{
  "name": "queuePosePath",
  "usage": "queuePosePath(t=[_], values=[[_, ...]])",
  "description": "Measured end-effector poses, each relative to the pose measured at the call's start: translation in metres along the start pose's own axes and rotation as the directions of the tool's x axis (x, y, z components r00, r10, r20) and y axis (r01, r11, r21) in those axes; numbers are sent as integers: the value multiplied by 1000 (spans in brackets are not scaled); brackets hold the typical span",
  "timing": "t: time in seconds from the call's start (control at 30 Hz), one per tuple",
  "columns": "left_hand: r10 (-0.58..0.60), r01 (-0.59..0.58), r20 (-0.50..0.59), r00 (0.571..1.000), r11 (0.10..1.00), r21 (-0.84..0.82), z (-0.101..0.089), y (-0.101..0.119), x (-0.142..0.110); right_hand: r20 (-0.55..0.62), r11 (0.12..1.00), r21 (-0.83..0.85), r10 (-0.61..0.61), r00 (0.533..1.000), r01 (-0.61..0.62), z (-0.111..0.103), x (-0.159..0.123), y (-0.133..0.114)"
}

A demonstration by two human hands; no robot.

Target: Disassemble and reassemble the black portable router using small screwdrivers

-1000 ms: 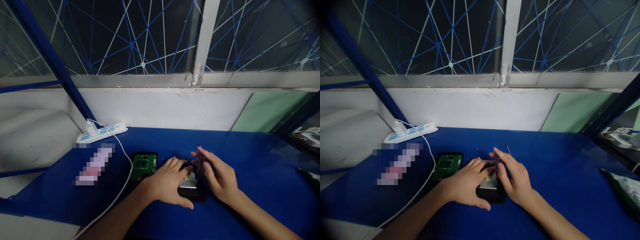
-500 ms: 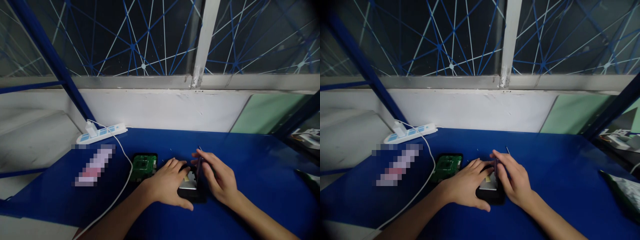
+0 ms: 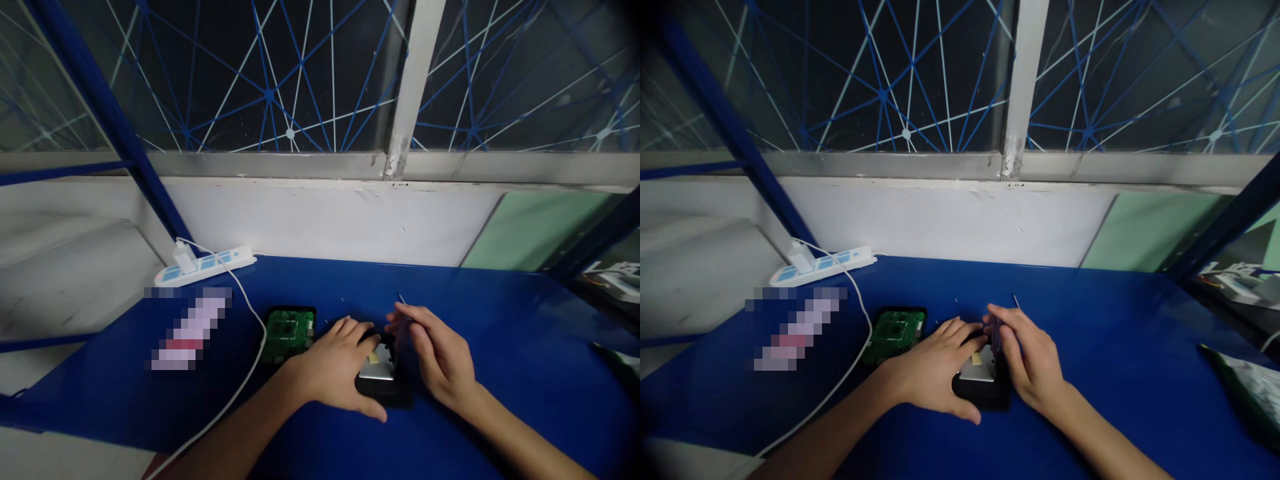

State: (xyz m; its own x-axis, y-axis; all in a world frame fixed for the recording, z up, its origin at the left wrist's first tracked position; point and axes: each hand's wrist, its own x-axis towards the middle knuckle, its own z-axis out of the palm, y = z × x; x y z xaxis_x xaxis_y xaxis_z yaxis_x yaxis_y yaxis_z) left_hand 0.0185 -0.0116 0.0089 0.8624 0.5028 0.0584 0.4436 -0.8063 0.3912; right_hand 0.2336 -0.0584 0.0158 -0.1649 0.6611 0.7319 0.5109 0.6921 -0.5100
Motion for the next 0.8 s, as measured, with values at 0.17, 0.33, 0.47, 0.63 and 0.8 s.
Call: queuePosePath(t=[0.17,0.33,0.47,0.63,0.8], values=[[-6,6,10,1000,1000,1,-1,-1,0,-44,992,-53,-117,992,115,1,4,0],[-14,14,18,1000,1000,0,0,-2,0,-31,990,-49,-133,991,132,-2,2,0],[-3,3,10,1000,1000,4,1,-3,0,-7,997,-39,-71,997,71,-3,2,-3],[-5,5,7,1000,1000,-6,1,-4,0,-21,995,-71,-72,997,70,1,4,-5],[-10,10,21,1000,1000,-8,1,-3,0,-71,989,-93,-120,990,113,1,3,-1]])
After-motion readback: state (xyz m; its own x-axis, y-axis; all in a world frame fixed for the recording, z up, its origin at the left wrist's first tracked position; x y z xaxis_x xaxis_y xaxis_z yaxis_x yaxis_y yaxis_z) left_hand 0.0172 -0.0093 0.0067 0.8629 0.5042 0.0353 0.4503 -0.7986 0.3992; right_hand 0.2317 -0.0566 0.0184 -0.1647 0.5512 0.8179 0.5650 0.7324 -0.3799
